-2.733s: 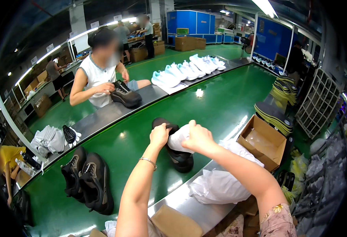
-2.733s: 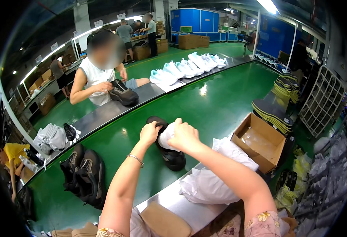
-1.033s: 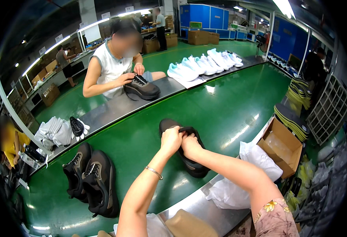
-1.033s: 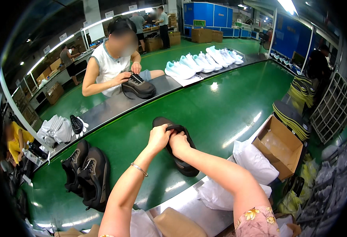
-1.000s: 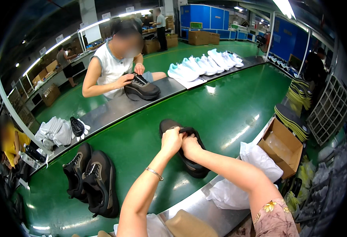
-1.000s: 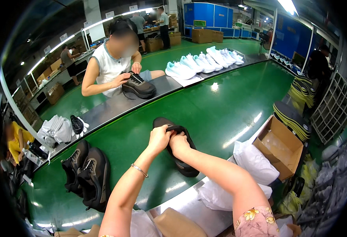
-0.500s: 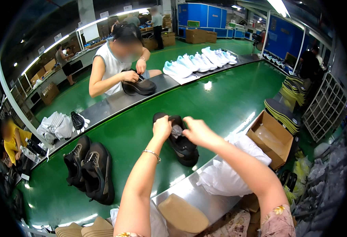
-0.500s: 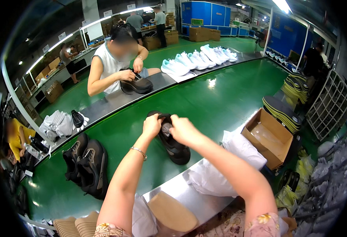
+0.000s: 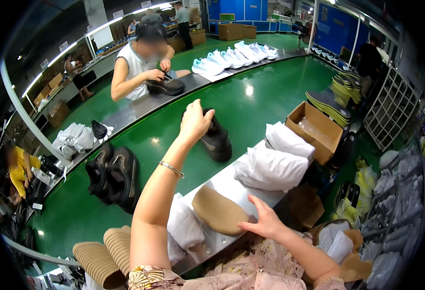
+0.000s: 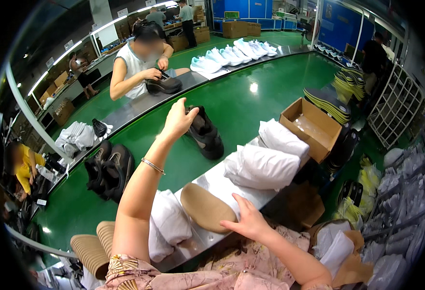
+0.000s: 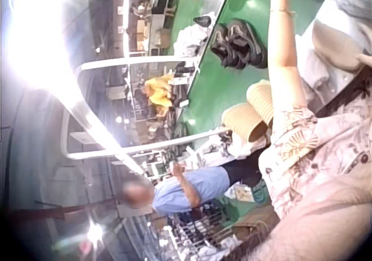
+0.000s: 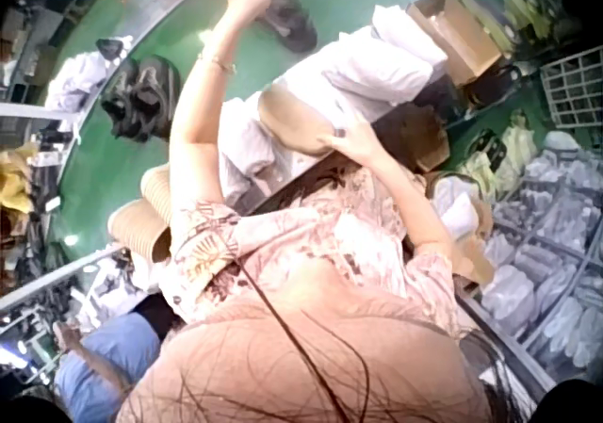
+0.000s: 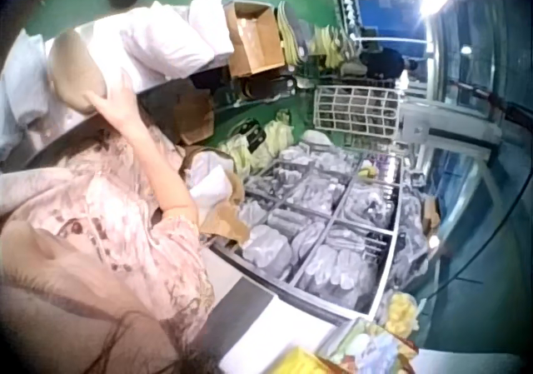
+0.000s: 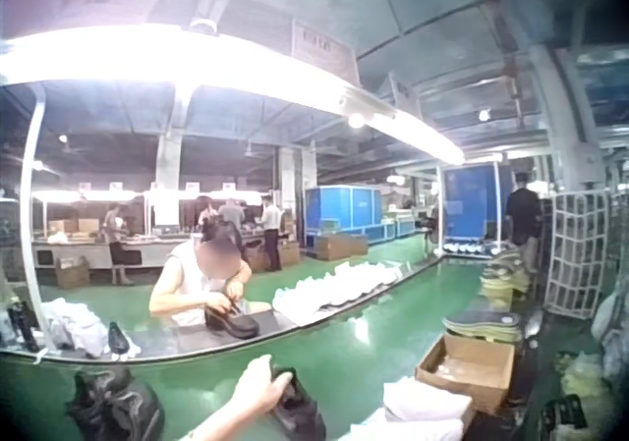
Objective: The person wraps shoe forms in white paper and inserts them into black shoes before placing them on a rack in a factory.
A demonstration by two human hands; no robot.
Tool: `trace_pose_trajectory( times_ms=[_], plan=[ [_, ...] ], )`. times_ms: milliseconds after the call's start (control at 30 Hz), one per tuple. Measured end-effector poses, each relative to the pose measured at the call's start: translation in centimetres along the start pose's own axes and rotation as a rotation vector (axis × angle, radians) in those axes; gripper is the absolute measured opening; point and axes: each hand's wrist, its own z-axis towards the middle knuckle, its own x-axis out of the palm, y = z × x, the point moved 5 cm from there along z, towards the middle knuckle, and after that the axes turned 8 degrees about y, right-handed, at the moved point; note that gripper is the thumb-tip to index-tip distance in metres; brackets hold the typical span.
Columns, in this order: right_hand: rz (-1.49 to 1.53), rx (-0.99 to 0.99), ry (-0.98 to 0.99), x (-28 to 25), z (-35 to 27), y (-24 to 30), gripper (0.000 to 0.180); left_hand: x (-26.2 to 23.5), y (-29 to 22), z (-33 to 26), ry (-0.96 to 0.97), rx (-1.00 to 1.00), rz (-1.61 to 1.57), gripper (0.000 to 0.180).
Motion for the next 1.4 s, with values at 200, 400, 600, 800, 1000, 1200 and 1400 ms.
trace_pose_trajectory(
  times_ms=[200, 400, 600, 800, 1000, 1200, 1400],
  plan=[
    [-0.191, -0.013, -0.072, 6.7, 0.9, -2.2, 0.096, 2.5, -3.8, -7.9, 0.457, 0.145, -0.026, 0.057],
    [-0.074, 0.064, -0.152, 6.6, 0.6, -3.8, 0.102, 7.0, 3.8, -16.6, 0.895, -0.015, -0.044, 0.08],
    [0.669, 0.086, -0.166, 2.2, 0.1, -5.8, 0.082, 6.3, 1.9, -17.0, 1.038, -0.283, -0.43, 0.066],
    [1.016, -0.209, -0.368, -3.5, 1.7, -2.8, 0.057, 7.6, 2.4, -17.9, 1.217, -0.46, -0.819, 0.06],
    [1.021, -0.289, -0.415, -3.3, 4.7, -1.7, 0.053, 6.4, -1.7, -15.7, 0.805, -0.012, -0.604, 0.058],
    [1.151, -0.297, -0.564, -1.3, 6.2, -1.7, 0.034, 4.9, -7.5, -16.5, 0.794, 0.226, -0.814, 0.072],
    [0.869, 0.115, -0.451, -0.6, 5.4, -1.6, 0.027, 4.6, -6.6, -16.6, 0.746, 0.18, -0.556, 0.07]
  ],
)
